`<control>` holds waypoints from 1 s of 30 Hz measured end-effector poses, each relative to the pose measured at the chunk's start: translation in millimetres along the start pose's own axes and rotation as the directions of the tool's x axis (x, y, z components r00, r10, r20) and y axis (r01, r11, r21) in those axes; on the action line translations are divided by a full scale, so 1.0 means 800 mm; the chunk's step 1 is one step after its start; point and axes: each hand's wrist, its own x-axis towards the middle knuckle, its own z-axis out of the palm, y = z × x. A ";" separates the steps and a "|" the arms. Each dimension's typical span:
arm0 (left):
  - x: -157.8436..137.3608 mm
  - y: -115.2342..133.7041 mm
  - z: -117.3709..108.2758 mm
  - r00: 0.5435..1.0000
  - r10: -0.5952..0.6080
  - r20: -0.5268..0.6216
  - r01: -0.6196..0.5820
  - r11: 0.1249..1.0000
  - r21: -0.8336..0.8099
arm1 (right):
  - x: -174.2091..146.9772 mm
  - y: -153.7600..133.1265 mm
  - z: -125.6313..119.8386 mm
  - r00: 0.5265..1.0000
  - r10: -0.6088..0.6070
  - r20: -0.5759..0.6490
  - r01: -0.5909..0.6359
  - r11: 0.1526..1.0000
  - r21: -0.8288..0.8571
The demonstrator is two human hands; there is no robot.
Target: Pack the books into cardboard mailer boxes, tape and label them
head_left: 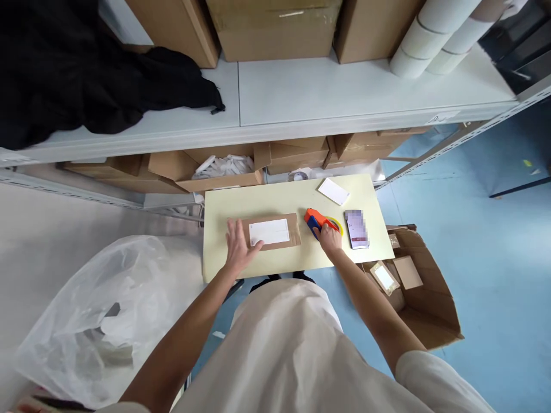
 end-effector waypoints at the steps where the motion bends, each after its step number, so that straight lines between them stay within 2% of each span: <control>1: -0.008 -0.021 -0.005 0.997 -0.076 0.006 0.076 0.991 -0.106 | -0.001 0.000 0.006 1.000 -0.005 0.009 0.005 1.000 0.020; 2: -0.014 -0.039 -0.008 0.990 -0.134 0.050 0.142 0.970 -0.199 | -0.002 0.000 0.010 1.000 -0.013 0.011 0.013 0.999 0.040; 4: -0.022 -0.065 -0.010 0.973 -0.175 0.152 0.215 0.928 -0.306 | -0.009 0.002 0.015 0.998 -0.046 -0.049 0.051 0.995 0.085; 6: -0.025 -0.077 -0.009 0.964 -0.141 0.224 0.210 0.921 -0.327 | -0.021 0.004 0.020 0.974 -0.137 -0.182 0.165 0.975 0.151; 7: -0.026 -0.079 -0.007 0.964 -0.110 0.241 0.186 0.927 -0.324 | -0.028 0.005 0.024 0.946 -0.212 -0.244 0.260 0.947 0.186; 9: -0.026 -0.077 -0.002 0.968 -0.048 0.245 0.129 0.936 -0.327 | -0.041 0.001 0.036 0.870 -0.391 -0.299 0.471 0.838 0.276; 11: -0.025 -0.075 0.004 0.975 -0.008 0.221 0.090 0.927 -0.363 | -0.050 -0.008 0.051 0.808 -0.516 -0.282 0.588 0.695 0.413; 13: -0.025 -0.074 0.010 0.982 0.000 0.187 0.080 0.905 -0.417 | -0.054 -0.021 0.064 0.804 -0.533 -0.263 0.573 0.578 0.581; 15: -0.023 -0.074 0.013 0.987 -0.014 0.161 0.092 0.870 -0.485 | -0.052 -0.034 0.069 0.839 -0.489 -0.239 0.487 0.478 0.731; 18: -0.015 -0.076 0.010 0.985 -0.052 0.164 0.141 0.791 -0.595 | -0.045 -0.047 0.054 0.879 -0.443 -0.176 0.363 0.384 0.849; 20: -0.008 -0.076 0.004 0.982 -0.080 0.169 0.172 0.743 -0.647 | -0.039 -0.053 0.036 0.902 -0.405 -0.153 0.313 0.366 0.876; 23: 0.006 -0.078 0.000 0.979 -0.148 0.137 0.202 0.699 -0.686 | -0.029 -0.065 0.012 0.960 -0.239 -0.144 0.230 0.387 0.893; 26: 0.022 -0.085 0.005 0.965 -0.227 0.134 0.252 0.638 -0.728 | -0.016 -0.080 0.002 0.993 -0.090 -0.075 0.110 0.506 0.856; 28: 0.032 -0.092 0.010 0.954 -0.254 0.161 0.287 0.605 -0.742 | -0.008 -0.090 0.003 0.999 -0.041 -0.034 0.051 0.589 0.807; 30: 0.041 -0.098 0.014 0.942 -0.273 0.194 0.326 0.615 -0.718 | -0.003 -0.097 0.007 1.000 -0.022 -0.005 0.018 0.643 0.766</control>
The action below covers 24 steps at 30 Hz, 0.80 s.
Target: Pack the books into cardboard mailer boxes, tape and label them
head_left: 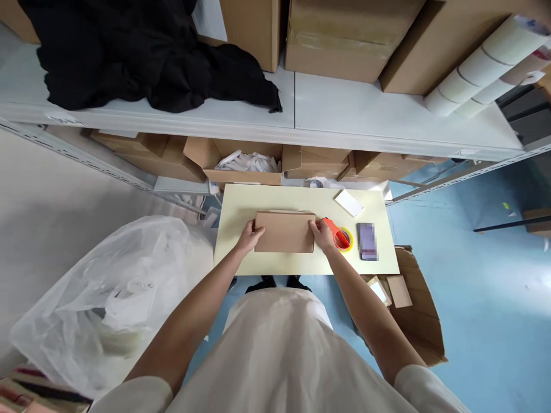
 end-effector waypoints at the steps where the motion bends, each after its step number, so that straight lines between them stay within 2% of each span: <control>1: 0.004 -0.001 -0.001 1.000 -0.017 -0.003 0.017 0.999 0.044 | 0.002 0.001 0.003 1.000 0.007 0.015 -0.007 1.000 -0.020; 4: 0.012 -0.001 -0.005 0.998 -0.062 -0.009 0.063 0.978 0.201 | 0.002 0.006 0.012 0.997 0.011 0.072 -0.009 0.999 -0.032; 7: 0.013 0.004 -0.005 0.997 -0.073 -0.010 0.073 0.958 0.277 | -0.001 0.012 0.018 0.997 0.011 0.080 -0.010 1.000 -0.012; 10: 0.009 0.015 -0.001 0.995 -0.016 -0.097 0.056 0.903 0.426 | -0.003 0.012 0.023 0.997 -0.017 0.069 0.017 1.000 -0.003; 12: 0.004 0.030 0.004 0.987 0.085 -0.139 0.015 0.805 0.594 | -0.005 0.010 0.024 0.997 -0.054 0.057 0.055 0.998 -0.014; 14: 0.000 0.048 0.013 0.975 0.220 -0.037 -0.121 0.659 0.742 | -0.007 0.011 0.020 0.994 -0.104 0.014 0.104 0.994 -0.019; 16: -0.001 0.066 0.027 0.929 0.314 0.195 -0.334 0.491 0.804 | -0.013 0.019 0.010 0.983 -0.168 -0.075 0.165 0.985 -0.046; 18: 0.003 0.081 0.045 0.856 0.311 0.414 -0.510 0.364 0.780 | -0.021 0.034 -0.006 0.956 -0.238 -0.169 0.214 0.965 -0.150; 19: 0.005 0.085 0.055 0.826 0.287 0.485 -0.560 0.326 0.761 | -0.025 0.045 -0.015 0.943 -0.266 -0.201 0.220 0.949 -0.224; 21: 0.008 0.090 0.075 0.799 0.236 0.553 -0.601 0.286 0.746 | -0.032 0.066 -0.031 0.930 -0.289 -0.226 0.193 0.909 -0.369; 24: 0.008 0.089 0.095 0.815 0.187 0.548 -0.579 0.247 0.777 | -0.033 0.090 -0.044 0.959 -0.216 -0.186 0.097 0.860 -0.501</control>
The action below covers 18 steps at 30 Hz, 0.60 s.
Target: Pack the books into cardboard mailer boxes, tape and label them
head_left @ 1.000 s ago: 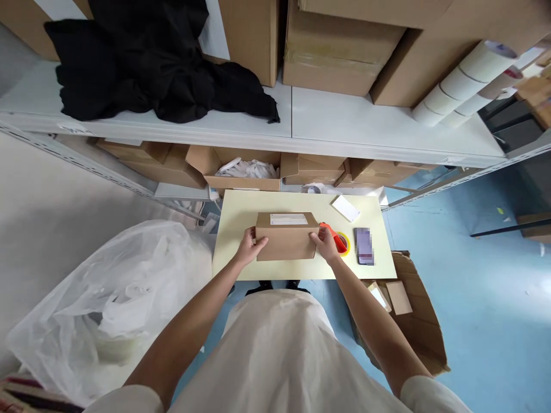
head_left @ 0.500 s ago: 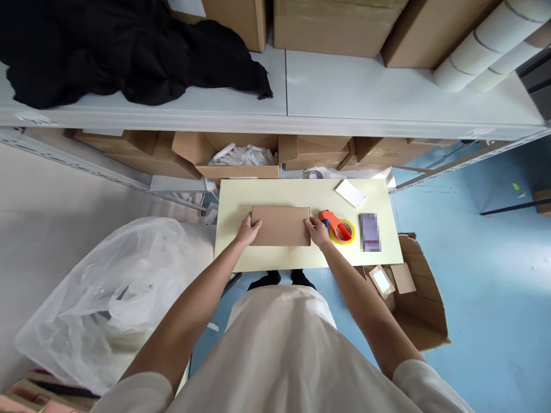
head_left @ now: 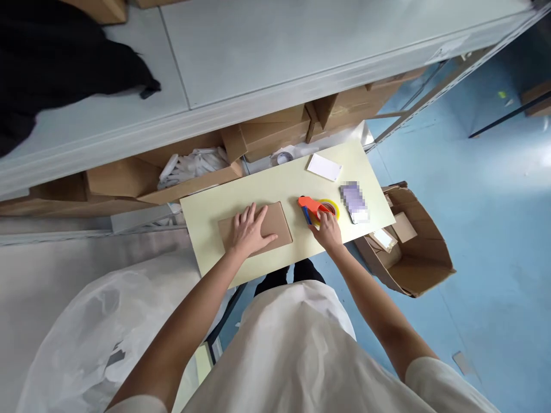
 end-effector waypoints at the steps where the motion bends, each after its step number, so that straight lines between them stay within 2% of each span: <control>1: 0.001 0.004 0.002 1.000 -0.020 0.006 0.019 1.000 0.022 | 0.002 0.004 0.002 0.998 0.026 0.050 -0.024 0.999 -0.038; 5: -0.003 0.014 0.006 0.994 -0.103 0.032 0.099 0.989 0.113 | 0.011 0.003 0.015 0.974 0.082 0.213 -0.065 0.994 -0.088; 11: 0.003 0.028 0.000 0.980 -0.181 0.087 0.166 0.974 0.156 | 0.019 0.001 0.023 0.961 0.097 0.257 -0.088 0.995 -0.044; 15: 0.044 0.052 -0.021 0.989 -0.131 0.071 0.126 0.989 0.075 | 0.018 0.028 0.000 0.956 0.001 0.293 -0.025 0.997 0.077; 18: 0.101 0.076 -0.036 0.985 -0.117 0.129 0.133 0.983 -0.124 | 0.012 0.057 -0.027 0.966 -0.075 0.248 -0.014 0.940 0.340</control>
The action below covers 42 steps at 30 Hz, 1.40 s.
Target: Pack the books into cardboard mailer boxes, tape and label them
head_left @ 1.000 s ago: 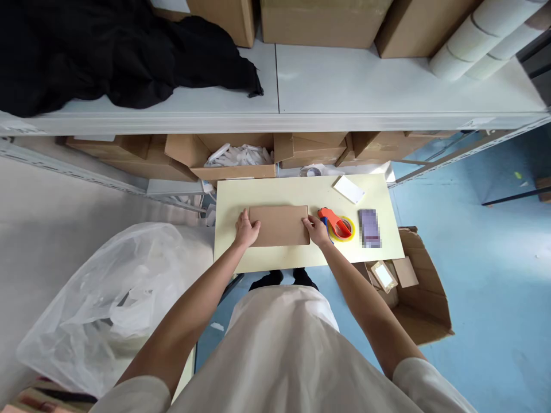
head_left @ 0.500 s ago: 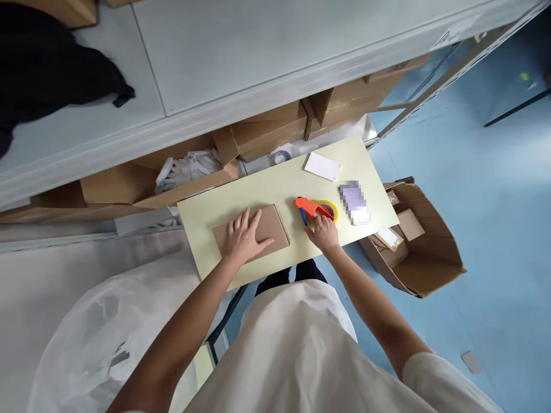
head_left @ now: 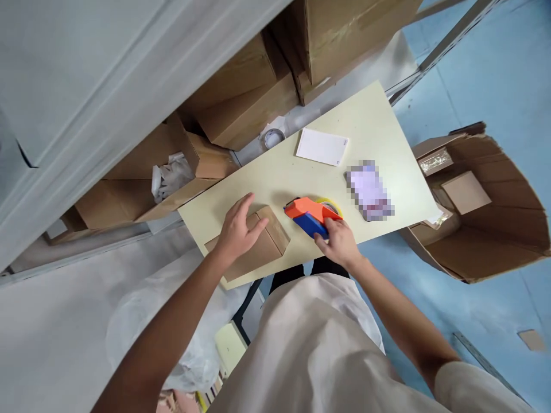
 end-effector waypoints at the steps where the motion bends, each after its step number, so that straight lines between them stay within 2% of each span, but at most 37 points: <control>1: 0.019 0.011 -0.004 0.997 -0.015 0.072 0.021 0.996 -0.092 | -0.004 0.006 -0.009 1.000 -0.009 0.006 0.008 0.992 0.123; 3: 0.054 0.029 -0.007 0.955 -0.058 0.291 0.135 0.958 -0.254 | -0.011 0.016 -0.020 0.999 -0.030 0.033 0.016 0.936 0.351; 4: 0.069 0.037 -0.006 0.904 -0.055 0.424 0.200 0.932 -0.304 | -0.013 0.020 -0.023 0.998 -0.044 0.046 0.020 0.899 0.438; 6: 0.090 0.050 -0.002 0.807 -0.013 0.590 0.273 0.894 -0.354 | -0.014 0.027 -0.021 0.996 -0.062 0.065 0.016 0.831 0.556; 8: 0.101 0.059 0.004 0.742 0.050 0.669 0.262 0.897 -0.357 | -0.015 0.030 -0.014 0.994 -0.056 0.090 -0.014 0.776 0.631; 10: 0.105 0.065 0.009 0.711 0.089 0.697 0.203 0.924 -0.324 | -0.016 0.033 -0.006 0.992 -0.037 0.118 -0.055 0.725 0.686; 12: 0.107 0.070 0.012 0.708 0.088 0.700 0.148 0.952 -0.269 | -0.019 0.035 0.001 0.990 -0.026 0.138 -0.084 0.681 0.728; 15: 0.108 0.076 0.016 0.729 0.051 0.683 0.117 0.973 -0.197 | -0.022 0.036 0.010 0.992 0.005 0.126 -0.102 0.620 0.778; 18: 0.113 0.080 0.019 0.743 -0.001 0.670 0.142 0.977 -0.157 | -0.019 0.033 0.015 0.990 0.088 0.114 -0.143 0.547 0.825; 21: 0.121 0.079 0.022 0.783 -0.094 0.615 0.175 0.982 -0.073 | -0.008 0.027 0.017 0.965 0.154 0.213 -0.259 0.413 0.873; 23: 0.126 0.073 0.022 0.790 -0.156 0.593 0.192 0.981 0.003 | 0.001 0.024 0.017 0.937 0.181 0.299 -0.343 0.312 0.886; 27: 0.134 0.057 0.016 0.742 -0.241 0.625 0.190 0.971 0.148 | -0.002 0.035 0.022 0.866 0.173 0.469 -0.492 0.133 0.860; 30: 0.137 0.045 0.012 0.732 -0.284 0.620 0.143 0.953 0.269 | -0.032 0.056 0.036 0.790 0.158 0.593 -0.601 0.009 0.799; 33: 0.139 0.036 0.022 0.702 -0.272 0.659 0.008 0.927 0.375 | -0.069 0.070 0.058 0.716 0.114 0.689 -0.682 -0.099 0.725; 35: 0.139 0.033 0.036 0.685 -0.244 0.687 -0.128 0.888 0.442 | -0.086 0.069 0.073 0.697 0.102 0.710 -0.694 -0.154 0.703; 37: 0.137 0.033 0.051 0.688 -0.240 0.685 -0.256 0.803 0.538 | -0.094 0.062 0.086 0.685 0.119 0.718 -0.695 -0.188 0.694; 40: 0.129 0.039 0.065 0.702 -0.293 0.649 -0.394 0.600 0.697 | -0.094 0.050 0.098 0.664 0.111 0.739 -0.709 -0.222 0.670; 42: 0.121 0.044 0.069 0.696 -0.318 0.644 -0.473 0.472 0.744 | -0.091 0.045 0.103 0.661 0.107 0.743 -0.708 -0.238 0.665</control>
